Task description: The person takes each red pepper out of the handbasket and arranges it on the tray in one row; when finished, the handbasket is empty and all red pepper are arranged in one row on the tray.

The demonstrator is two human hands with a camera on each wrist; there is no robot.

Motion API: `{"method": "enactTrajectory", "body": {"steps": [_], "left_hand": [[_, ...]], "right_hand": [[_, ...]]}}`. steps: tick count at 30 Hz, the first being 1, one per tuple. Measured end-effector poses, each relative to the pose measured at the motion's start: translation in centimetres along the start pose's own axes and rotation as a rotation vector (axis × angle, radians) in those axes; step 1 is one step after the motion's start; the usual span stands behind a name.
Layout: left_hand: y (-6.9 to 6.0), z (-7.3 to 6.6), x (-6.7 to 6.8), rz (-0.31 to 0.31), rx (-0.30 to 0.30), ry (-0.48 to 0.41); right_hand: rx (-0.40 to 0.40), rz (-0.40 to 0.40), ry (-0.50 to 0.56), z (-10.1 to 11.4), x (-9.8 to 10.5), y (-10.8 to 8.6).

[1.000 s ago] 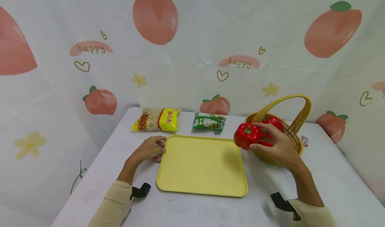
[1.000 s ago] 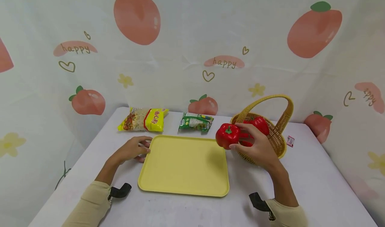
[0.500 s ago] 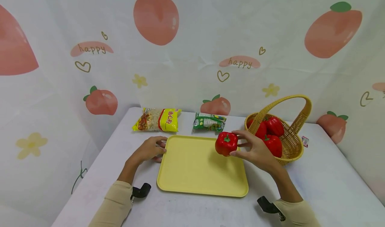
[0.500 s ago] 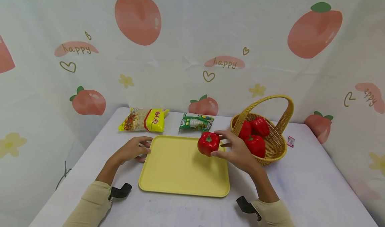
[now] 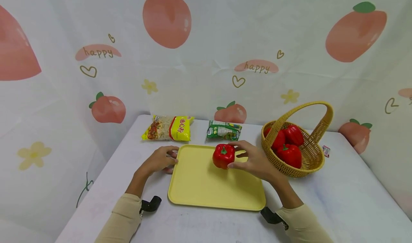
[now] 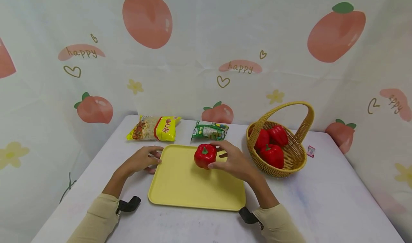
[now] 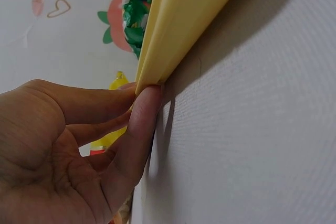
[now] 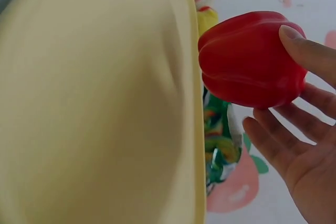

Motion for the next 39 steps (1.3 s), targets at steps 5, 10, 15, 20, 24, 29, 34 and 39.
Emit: {"method": "enactTrajectory", "body": {"steps": [5,10,15,20,24,29,34,39], "left_hand": [[0.0,0.1,0.0,0.002,0.004,-0.005],[-0.1,0.0,0.1,-0.001,0.000,0.000],[-0.2,-0.1,0.1,-0.002,-0.003,-0.003],[-0.2,-0.1,0.1,0.000,0.006,-0.007],[-0.1,-0.1,0.0,0.007,0.008,-0.017],[-0.1,-0.1,0.0,0.008,0.010,-0.026],[0.0,-0.1,-0.1,0.013,0.023,-0.040],[0.0,0.0,-0.1,0.013,0.023,-0.052]], "right_hand": [[0.007,0.035,0.030,0.4,-1.1,1.1],[0.018,0.056,0.040,0.7,-2.4,2.2],[0.012,0.087,0.046,1.0,-3.8,3.3],[0.011,0.114,0.031,1.2,-4.9,4.3],[0.006,0.125,0.023,1.3,-5.7,4.9],[-0.014,0.143,0.038,1.3,-6.6,5.7],[-0.040,0.160,0.054,1.3,-7.5,6.2],[-0.033,0.155,0.055,1.5,-8.1,6.5]]}}
Point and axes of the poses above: each hand's wrist, its own y-axis towards the middle knuckle, its own x-axis out of the back of the hand, z = x × y, the point moved 2 cm from there along y, towards the middle knuckle, and after that the axes turned 11 degrees about y, right-handed, at the moved point
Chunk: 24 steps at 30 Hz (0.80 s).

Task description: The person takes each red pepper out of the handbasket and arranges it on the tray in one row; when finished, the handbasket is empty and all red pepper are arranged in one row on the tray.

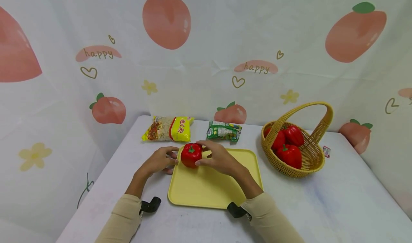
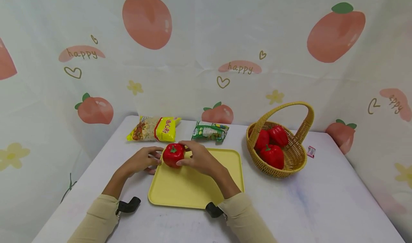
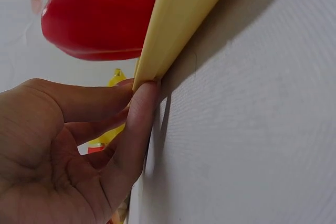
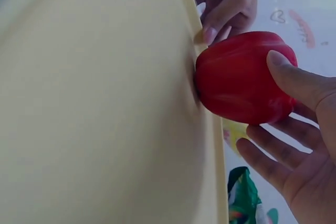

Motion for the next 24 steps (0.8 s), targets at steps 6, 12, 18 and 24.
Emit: {"method": "enactTrajectory", "body": {"steps": [6,12,18,24], "left_hand": [[0.0,0.0,0.0,0.005,-0.007,-0.017],[0.0,0.0,0.0,0.001,-0.011,-0.028],[-0.1,0.1,0.0,0.001,-0.015,-0.022],[0.0,0.1,0.0,-0.002,-0.014,-0.008]], "right_hand": [[0.006,-0.008,-0.008,0.0,-0.4,0.3],[-0.002,-0.007,0.010,-0.1,-0.8,0.7],[-0.017,-0.018,0.022,-0.1,-1.3,0.8],[-0.009,-0.028,0.021,0.0,-1.6,0.9]]}}
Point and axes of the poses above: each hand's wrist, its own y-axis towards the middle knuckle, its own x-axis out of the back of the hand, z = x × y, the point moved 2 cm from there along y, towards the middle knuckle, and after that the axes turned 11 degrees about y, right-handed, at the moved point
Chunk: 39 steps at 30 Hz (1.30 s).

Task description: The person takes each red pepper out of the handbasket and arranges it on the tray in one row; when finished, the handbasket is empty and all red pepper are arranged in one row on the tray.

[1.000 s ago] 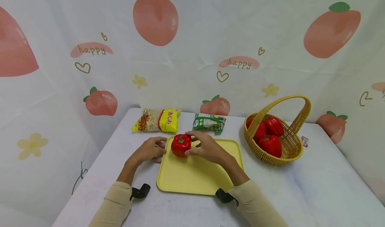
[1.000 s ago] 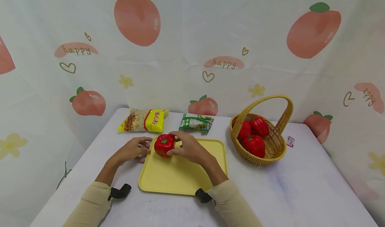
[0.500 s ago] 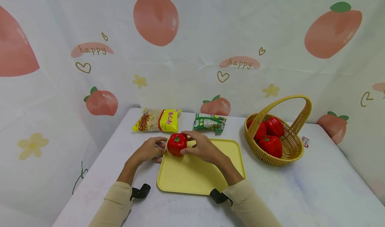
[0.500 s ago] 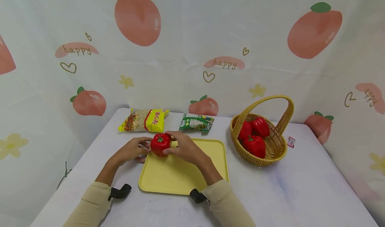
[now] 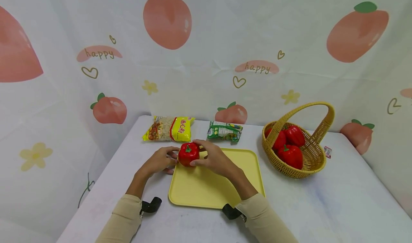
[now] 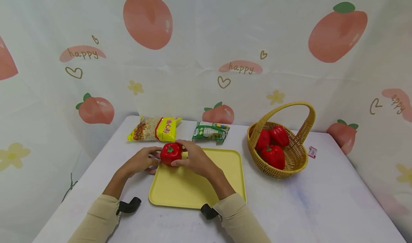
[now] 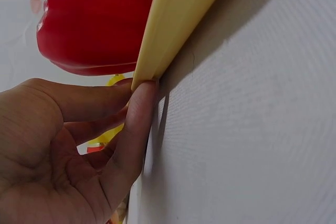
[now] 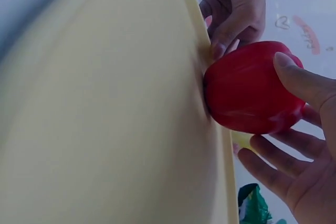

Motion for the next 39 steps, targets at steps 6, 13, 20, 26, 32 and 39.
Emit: {"method": "enactTrajectory", "body": {"steps": [6,13,20,26,32,39], "left_hand": [[-0.1,-0.2,0.0,-0.006,0.002,0.011],[0.1,-0.1,-0.1,0.000,0.006,0.009],[0.1,-0.2,-0.1,0.011,0.008,0.002],[0.0,0.0,0.0,0.018,0.014,-0.008],[0.1,0.0,0.1,0.013,0.015,0.001],[-0.1,-0.3,0.1,0.019,0.007,-0.001]], "right_hand": [[-0.018,-0.002,-0.022,0.1,0.0,-0.2],[-0.016,-0.025,-0.042,0.6,0.6,-0.9],[-0.006,-0.091,-0.052,1.3,2.2,-2.4],[0.044,-0.139,-0.064,1.6,3.8,-3.7],[0.110,-0.205,-0.119,1.9,5.7,-5.2],[0.129,-0.270,-0.120,2.0,8.2,-6.7]]}}
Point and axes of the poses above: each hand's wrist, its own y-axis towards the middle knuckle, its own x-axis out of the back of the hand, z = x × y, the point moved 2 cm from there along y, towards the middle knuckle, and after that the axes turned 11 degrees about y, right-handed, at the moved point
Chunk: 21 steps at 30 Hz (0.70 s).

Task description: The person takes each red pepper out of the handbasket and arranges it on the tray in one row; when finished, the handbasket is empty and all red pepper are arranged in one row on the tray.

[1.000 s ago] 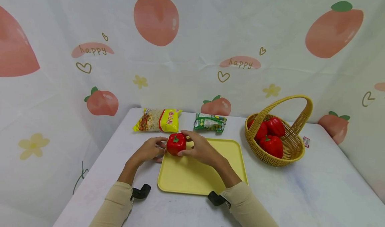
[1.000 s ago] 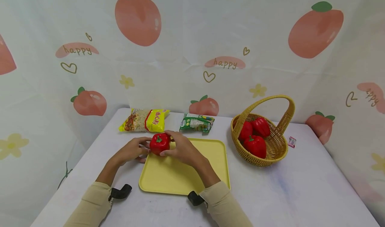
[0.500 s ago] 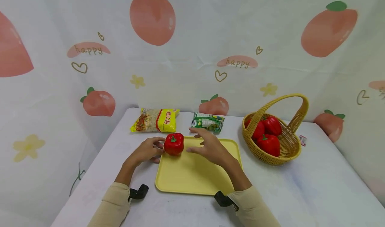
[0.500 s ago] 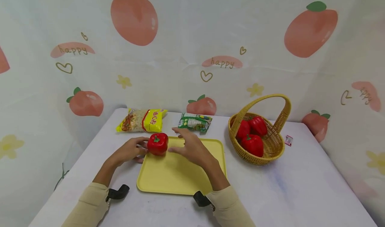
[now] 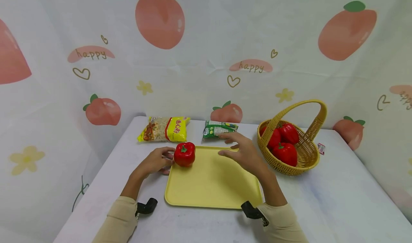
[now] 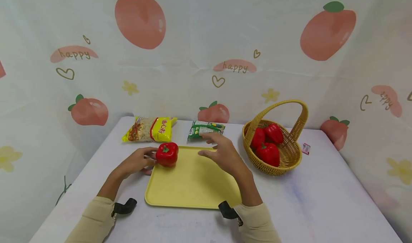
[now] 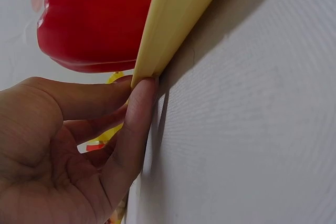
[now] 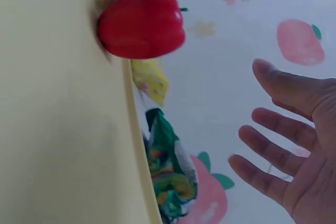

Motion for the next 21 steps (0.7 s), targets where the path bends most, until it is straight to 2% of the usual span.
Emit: {"method": "enactTrajectory", "body": {"steps": [12,18,21], "left_hand": [[0.1,0.2,0.2,0.000,0.013,-0.003],[0.2,0.2,0.1,0.006,0.016,0.006],[0.3,0.3,0.0,0.002,0.029,0.001]], "right_hand": [[-0.061,-0.047,-0.006,-0.2,4.8,-1.5],[-0.119,-0.105,-0.004,-0.6,7.2,-2.6],[-0.109,-0.143,-0.032,-0.7,8.5,-3.3]]}}
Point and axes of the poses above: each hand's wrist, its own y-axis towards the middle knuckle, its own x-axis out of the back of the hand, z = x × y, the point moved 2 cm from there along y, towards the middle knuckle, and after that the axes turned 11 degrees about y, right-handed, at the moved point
